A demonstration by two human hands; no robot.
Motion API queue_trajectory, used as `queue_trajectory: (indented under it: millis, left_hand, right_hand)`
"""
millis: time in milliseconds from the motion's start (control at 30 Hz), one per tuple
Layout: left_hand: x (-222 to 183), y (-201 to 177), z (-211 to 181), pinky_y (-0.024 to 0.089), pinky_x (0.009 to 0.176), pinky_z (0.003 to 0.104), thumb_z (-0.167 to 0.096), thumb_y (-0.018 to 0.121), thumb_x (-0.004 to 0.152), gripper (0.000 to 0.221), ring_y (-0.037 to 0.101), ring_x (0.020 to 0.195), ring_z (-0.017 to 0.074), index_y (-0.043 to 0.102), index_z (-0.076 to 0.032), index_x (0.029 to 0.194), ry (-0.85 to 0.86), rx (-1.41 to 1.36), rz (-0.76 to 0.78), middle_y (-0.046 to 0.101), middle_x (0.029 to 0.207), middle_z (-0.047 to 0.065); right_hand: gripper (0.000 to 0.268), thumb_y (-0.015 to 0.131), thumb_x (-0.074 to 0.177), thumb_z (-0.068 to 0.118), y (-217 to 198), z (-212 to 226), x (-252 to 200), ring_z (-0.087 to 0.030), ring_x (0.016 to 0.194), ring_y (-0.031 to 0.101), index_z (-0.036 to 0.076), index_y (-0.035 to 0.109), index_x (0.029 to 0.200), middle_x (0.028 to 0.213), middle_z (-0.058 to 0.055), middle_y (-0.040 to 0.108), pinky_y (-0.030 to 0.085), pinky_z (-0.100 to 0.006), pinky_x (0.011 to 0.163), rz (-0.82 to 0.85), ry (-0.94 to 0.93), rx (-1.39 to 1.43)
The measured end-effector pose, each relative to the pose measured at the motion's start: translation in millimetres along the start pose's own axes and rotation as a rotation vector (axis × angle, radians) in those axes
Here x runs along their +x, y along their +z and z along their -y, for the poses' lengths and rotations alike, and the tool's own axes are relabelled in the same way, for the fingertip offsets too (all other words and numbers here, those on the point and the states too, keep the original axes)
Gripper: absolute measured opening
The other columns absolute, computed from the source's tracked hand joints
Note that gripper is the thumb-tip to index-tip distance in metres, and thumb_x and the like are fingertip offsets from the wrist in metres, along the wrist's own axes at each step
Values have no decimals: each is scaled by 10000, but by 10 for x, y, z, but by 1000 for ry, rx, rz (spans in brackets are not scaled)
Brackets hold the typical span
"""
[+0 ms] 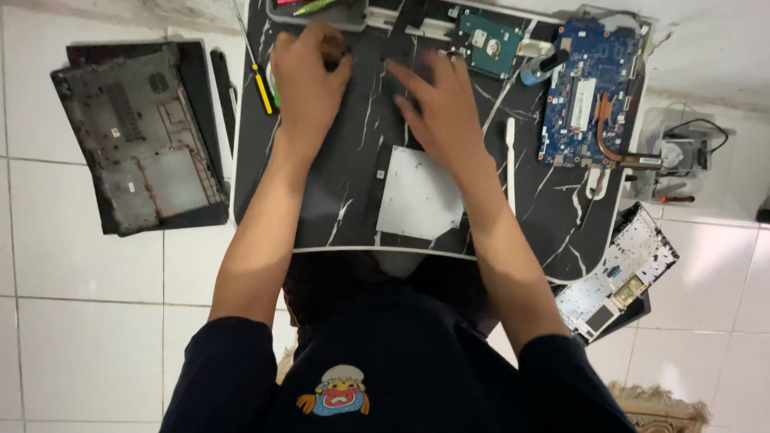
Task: Cleaning and organizing laptop components during a repair process
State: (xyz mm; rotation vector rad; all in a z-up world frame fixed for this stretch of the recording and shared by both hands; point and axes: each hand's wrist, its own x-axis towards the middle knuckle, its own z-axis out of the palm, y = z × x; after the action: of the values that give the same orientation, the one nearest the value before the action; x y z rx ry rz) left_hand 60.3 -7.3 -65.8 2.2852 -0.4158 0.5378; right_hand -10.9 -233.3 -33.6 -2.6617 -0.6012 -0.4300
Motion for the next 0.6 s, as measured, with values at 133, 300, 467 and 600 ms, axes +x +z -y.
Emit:
queue_trajectory:
  millis: [133, 300, 467, 600]
  left_hand:
    - [143, -82, -108, 492, 727, 493, -86, 768, 798, 125, 609, 891, 329, 776, -123, 918, 33, -46, 5, 764, 789, 13]
    - [370, 87, -86, 449, 698, 467, -55, 786, 851, 120, 615, 805, 327, 696, -121, 897, 169, -5, -32, 712, 835, 45]
    - [510, 638, -65, 443, 614, 523, -241, 808, 799, 101, 649, 737, 383, 752, -180, 858, 184, 140, 16, 732, 783, 59]
    - [450, 743, -5, 426, 561, 488, -226, 788, 846, 128, 612, 668, 338, 684, -177, 791, 157, 150, 8, 664, 712, 43]
  right_hand:
    - [336, 748, 1081, 350, 324, -79, 169, -376, 1192, 443, 281, 660, 1398, 1433, -144, 473, 495, -525, 869, -10, -88, -378]
    - [351, 839, 974, 268, 149, -2, 66, -374, 1068, 476, 175, 704, 1284, 1327, -139, 540, 461, -501, 758, -37, -4, -306]
    - [364, 767, 1021, 286, 83, 73, -19, -389, 1070, 440, 163, 667, 1349, 1376, -169, 495, 466, -553, 763, 20, 111, -236]
    - [332, 754, 1024, 233, 32, 146, -62, -400, 1138, 440, 152, 666, 1333, 1404, -165, 495, 446, -554, 874, 8, 135, -152]
